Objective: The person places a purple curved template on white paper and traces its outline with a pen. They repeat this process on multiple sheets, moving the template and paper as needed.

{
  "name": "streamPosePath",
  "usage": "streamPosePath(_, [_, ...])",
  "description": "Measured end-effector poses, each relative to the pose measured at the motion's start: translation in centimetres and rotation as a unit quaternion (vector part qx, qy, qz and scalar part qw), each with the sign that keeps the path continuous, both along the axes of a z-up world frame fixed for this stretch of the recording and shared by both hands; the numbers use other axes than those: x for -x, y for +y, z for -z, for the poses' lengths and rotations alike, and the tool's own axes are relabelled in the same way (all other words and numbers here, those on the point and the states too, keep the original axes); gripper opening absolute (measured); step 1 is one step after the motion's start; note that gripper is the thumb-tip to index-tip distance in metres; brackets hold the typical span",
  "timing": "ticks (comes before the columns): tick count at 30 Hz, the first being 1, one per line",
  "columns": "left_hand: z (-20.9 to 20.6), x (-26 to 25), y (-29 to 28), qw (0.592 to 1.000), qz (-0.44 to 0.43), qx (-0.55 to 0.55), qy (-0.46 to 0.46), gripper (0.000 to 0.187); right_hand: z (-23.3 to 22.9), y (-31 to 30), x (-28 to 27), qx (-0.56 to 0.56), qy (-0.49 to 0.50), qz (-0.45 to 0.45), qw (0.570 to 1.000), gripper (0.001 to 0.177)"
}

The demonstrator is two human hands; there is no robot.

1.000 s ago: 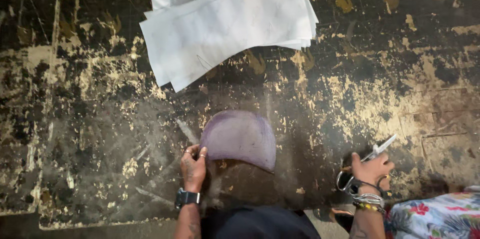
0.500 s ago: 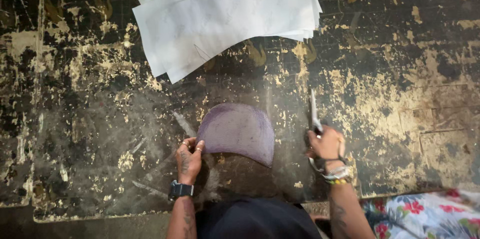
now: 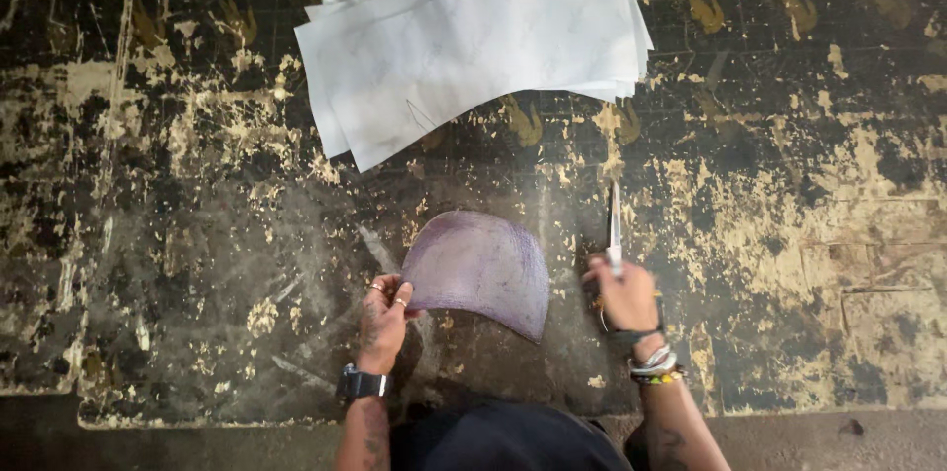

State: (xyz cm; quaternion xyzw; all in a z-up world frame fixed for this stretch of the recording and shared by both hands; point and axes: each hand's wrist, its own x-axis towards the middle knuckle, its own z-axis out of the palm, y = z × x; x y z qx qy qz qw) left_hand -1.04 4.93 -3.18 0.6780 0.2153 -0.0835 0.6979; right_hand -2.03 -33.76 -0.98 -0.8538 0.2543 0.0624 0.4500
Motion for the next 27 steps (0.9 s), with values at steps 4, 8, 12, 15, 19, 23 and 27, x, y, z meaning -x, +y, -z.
streamPosePath(4, [-2.1,-0.1,-0.7,0.995,0.021,0.080,-0.054,0.014,-0.1,4.4,-0.1,-0.017,0.065,-0.060,0.996,0.038])
streamPosePath(8, [-4.4,-0.1,-1.5,0.976,-0.020,0.190,-0.104,0.016,0.3,6.7,-0.1,-0.132,-0.042,-0.041,0.990,0.034])
streamPosePath(12, [-5.4,-0.1,-2.0,0.911,-0.003,0.385,-0.145,0.020,0.7,7.1,-0.4,-0.395,0.066,0.035,0.916,0.038])
streamPosePath(15, [-4.9,-0.9,-2.0,0.915,0.036,0.389,-0.101,0.017,0.7,7.5,-0.9,-0.554,0.096,0.007,0.827,0.037])
streamPosePath(19, [-2.7,-6.4,0.6,0.987,0.088,0.043,-0.125,0.014,0.6,5.8,-0.6,-0.454,-0.013,0.086,0.887,0.028])
streamPosePath(23, [0.3,-15.6,2.9,0.937,-0.055,-0.338,-0.066,0.034,1.0,1.3,0.2,-0.336,-0.042,0.066,0.938,0.025])
streamPosePath(27, [2.2,-21.8,1.9,0.844,-0.140,-0.518,-0.010,0.050,1.7,-1.6,0.8,-0.284,-0.052,0.054,0.956,0.026])
